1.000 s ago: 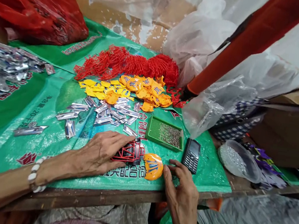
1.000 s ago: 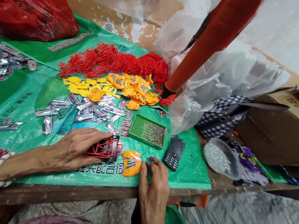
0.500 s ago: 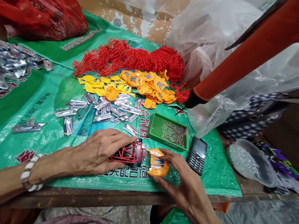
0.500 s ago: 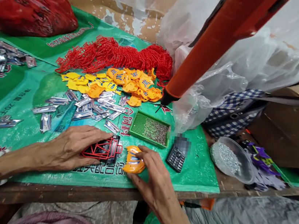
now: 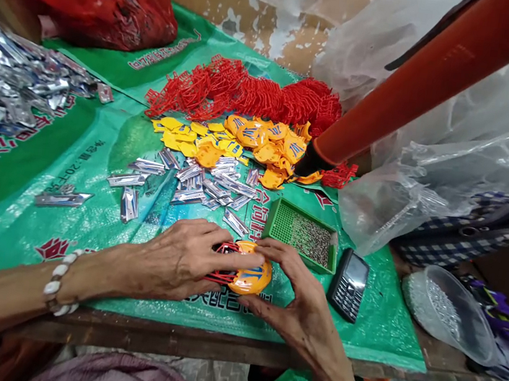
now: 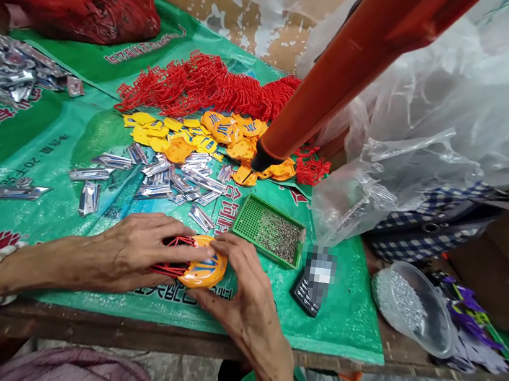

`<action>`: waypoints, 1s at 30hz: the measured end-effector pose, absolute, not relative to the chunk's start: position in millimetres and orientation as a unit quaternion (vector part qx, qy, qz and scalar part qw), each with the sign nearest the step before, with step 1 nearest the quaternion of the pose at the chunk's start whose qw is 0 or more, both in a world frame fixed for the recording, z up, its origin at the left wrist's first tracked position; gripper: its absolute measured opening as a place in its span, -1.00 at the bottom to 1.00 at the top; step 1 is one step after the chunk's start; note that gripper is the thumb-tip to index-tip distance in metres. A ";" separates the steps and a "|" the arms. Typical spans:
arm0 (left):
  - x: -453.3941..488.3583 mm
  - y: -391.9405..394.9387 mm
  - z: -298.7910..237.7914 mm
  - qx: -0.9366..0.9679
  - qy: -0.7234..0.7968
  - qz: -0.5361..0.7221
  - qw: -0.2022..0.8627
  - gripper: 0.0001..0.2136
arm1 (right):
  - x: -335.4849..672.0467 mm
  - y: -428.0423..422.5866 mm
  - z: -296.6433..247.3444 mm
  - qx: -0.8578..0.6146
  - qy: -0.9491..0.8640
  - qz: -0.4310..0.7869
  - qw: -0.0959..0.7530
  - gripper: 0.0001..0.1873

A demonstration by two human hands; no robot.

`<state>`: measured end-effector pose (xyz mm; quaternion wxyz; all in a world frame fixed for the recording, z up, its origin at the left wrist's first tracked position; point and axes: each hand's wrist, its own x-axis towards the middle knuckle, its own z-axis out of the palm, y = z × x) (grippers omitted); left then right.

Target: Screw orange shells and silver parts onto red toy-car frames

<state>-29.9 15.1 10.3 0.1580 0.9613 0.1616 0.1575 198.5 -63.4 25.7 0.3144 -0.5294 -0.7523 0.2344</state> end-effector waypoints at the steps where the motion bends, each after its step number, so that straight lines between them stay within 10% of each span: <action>1: -29.9 15.6 10.4 0.966 0.153 0.154 0.143 -0.46 | 199.5 -62.6 25.4 -0.536 -0.743 0.248 0.315 -0.46; 30: -25.9 15.3 16.4 0.980 0.128 0.125 0.090 -0.58 | 193.7 -63.1 24.7 -0.605 -0.545 0.469 0.343 -0.34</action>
